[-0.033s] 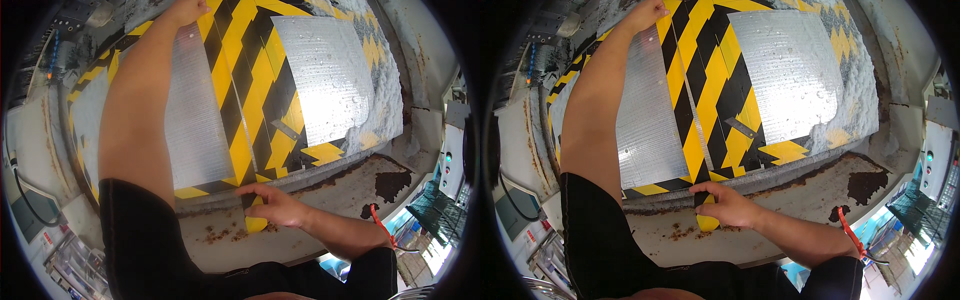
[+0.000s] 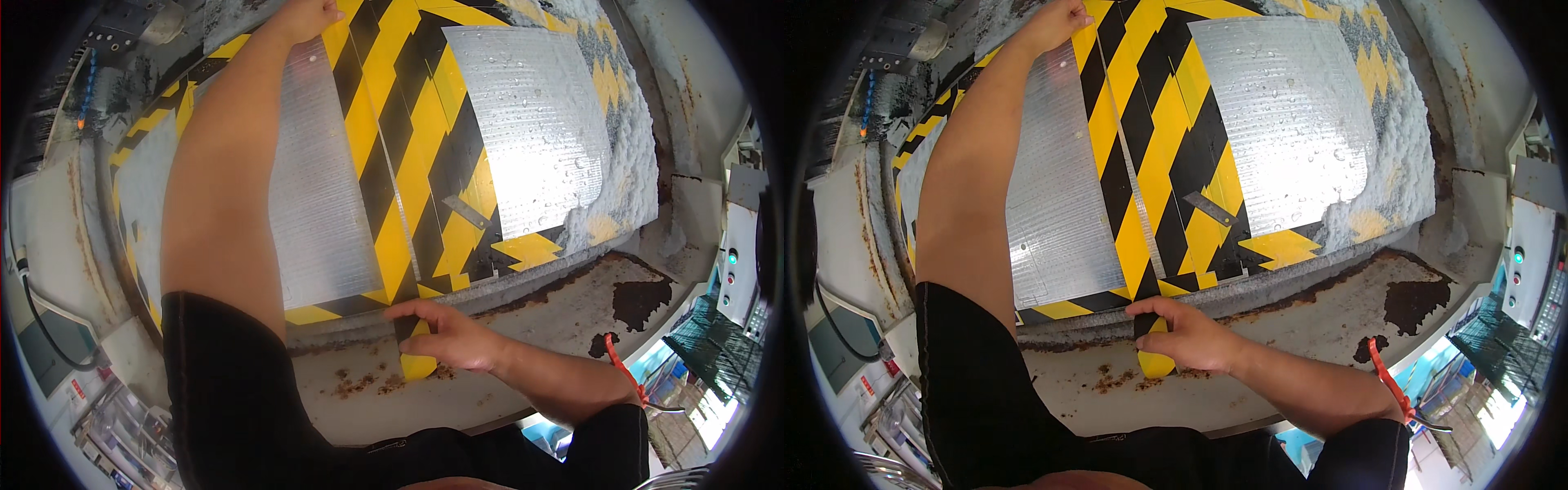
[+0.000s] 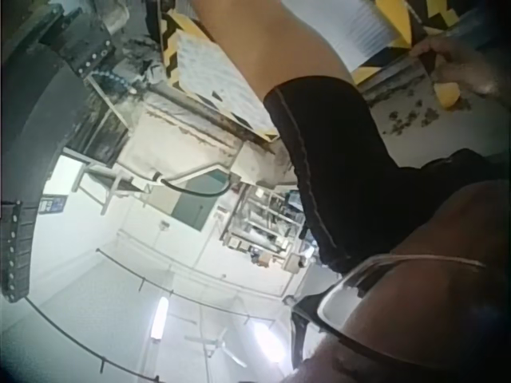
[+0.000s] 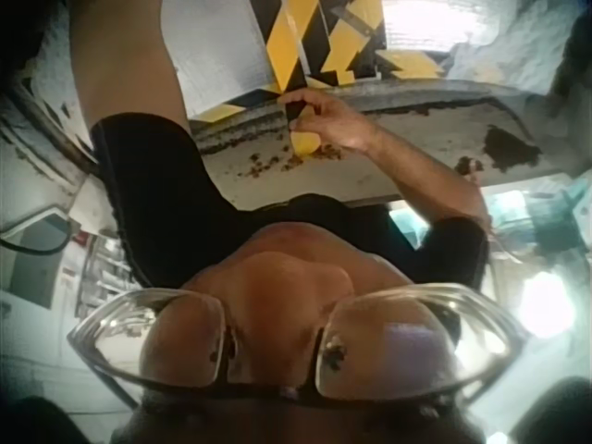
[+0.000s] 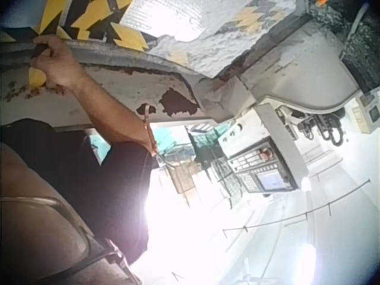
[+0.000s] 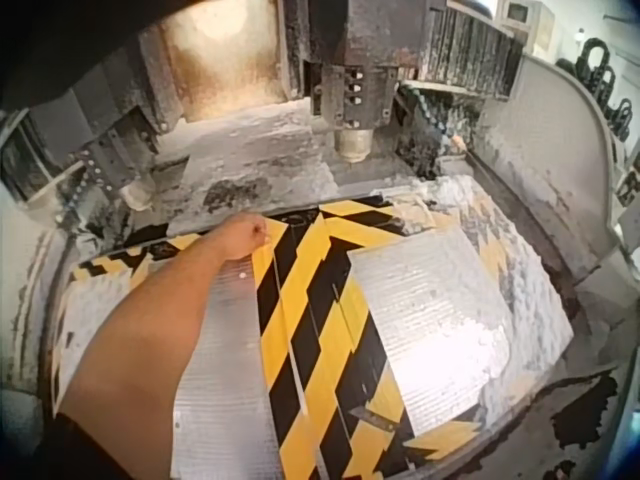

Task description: The person places a screen on a machine bed, blows air over it, and removes it. They then clean the bed with an air nozzle, apply strips of tape to the surface, cut them with a blade, and press a button on the control panel.

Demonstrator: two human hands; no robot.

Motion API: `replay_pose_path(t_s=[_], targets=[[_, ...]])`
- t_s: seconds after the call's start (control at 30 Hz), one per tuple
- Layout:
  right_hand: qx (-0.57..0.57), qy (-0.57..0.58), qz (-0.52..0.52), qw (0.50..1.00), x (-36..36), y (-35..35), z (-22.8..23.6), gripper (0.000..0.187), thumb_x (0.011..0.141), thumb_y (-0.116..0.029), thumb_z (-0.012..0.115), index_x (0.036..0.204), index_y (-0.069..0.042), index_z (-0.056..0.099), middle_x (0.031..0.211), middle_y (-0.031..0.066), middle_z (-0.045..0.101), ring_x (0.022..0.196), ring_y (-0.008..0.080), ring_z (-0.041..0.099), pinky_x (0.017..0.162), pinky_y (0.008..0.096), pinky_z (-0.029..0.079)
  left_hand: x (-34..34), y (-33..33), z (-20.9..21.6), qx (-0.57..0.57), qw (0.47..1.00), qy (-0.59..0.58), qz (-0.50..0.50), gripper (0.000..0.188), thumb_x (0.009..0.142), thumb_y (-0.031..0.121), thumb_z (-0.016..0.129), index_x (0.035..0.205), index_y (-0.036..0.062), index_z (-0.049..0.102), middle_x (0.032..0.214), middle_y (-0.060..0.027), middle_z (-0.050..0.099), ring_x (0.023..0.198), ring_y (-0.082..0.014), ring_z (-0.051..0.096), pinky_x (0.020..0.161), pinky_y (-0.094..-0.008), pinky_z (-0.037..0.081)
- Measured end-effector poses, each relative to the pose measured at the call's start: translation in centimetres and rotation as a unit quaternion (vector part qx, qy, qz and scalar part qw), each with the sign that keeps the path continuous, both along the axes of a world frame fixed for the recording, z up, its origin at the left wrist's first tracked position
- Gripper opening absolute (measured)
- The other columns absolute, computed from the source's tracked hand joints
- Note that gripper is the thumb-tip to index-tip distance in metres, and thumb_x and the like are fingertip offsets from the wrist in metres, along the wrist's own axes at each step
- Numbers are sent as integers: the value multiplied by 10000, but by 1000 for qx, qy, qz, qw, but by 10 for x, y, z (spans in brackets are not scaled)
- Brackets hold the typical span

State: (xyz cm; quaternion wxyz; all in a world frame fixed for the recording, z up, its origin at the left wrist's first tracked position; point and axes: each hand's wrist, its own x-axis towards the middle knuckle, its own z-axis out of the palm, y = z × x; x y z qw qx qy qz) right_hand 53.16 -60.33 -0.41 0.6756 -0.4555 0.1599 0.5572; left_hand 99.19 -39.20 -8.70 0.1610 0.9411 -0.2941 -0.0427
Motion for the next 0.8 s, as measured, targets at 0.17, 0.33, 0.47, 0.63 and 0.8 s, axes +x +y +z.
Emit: replay_pose_path(t_s=[0.17, 0.33, 0.47, 0.63, 0.8], targets=[[-4, -2, -9, 1000, -3, -2, -5, 497, 912, -76, 674, 1391, -63, 543, 1219, 55, 571, 1061, 122, 538, 903, 246, 450, -4, -15, 7, 4, 999, 42, 25, 232, 924, 248, 686, 855, 37, 620, 808, -175, 618, 756, -335, 603, 693, -462, 477], [4, -15, -7, 1000, -1, 0, -1, 498, 910, -76, 675, 1390, -60, 544, 1231, 56, 564, 1114, 133, 519, 956, 258, 431, 1, -6, 5, -11, 1000, 15, 12, 235, 908, 257, 701, 867, 32, 649, 832, -190, 656, 787, -347, 634, 712, -464, 493], [1, -5, -9, 1000, -2, -1, -5, 498, 910, -73, 674, 1391, -62, 544, 1232, 59, 560, 1128, 141, 515, 973, 265, 426, 0, -10, 3, -4, 999, 18, 26, 236, 891, 265, 713, 869, 34, 669, 860, -204, 680, 815, -354, 657, 730, -466, 505], [8, -2, -10, 1000, -3, 1, -6, 498, 910, -71, 672, 1391, -66, 544, 1233, 63, 558, 1134, 146, 514, 980, 271, 426, -1, -9, 6, 6, 1000, 7, 22, 239, 889, 261, 711, 864, 30, 661, 852, -206, 674, 816, -356, 655, 724, -472, 502], [0, 3, -20, 1000, -3, -2, -9, 507, 904, -72, 676, 1394, -68, 543, 1235, 67, 557, 1122, 148, 523, 965, 275, 438, -16, -24, 15, 54, 995, 63, 62, 211, 889, 231, 705, 894, 34, 630, 851, -205, 653, 829, -357, 647, 728, -469, 499]])
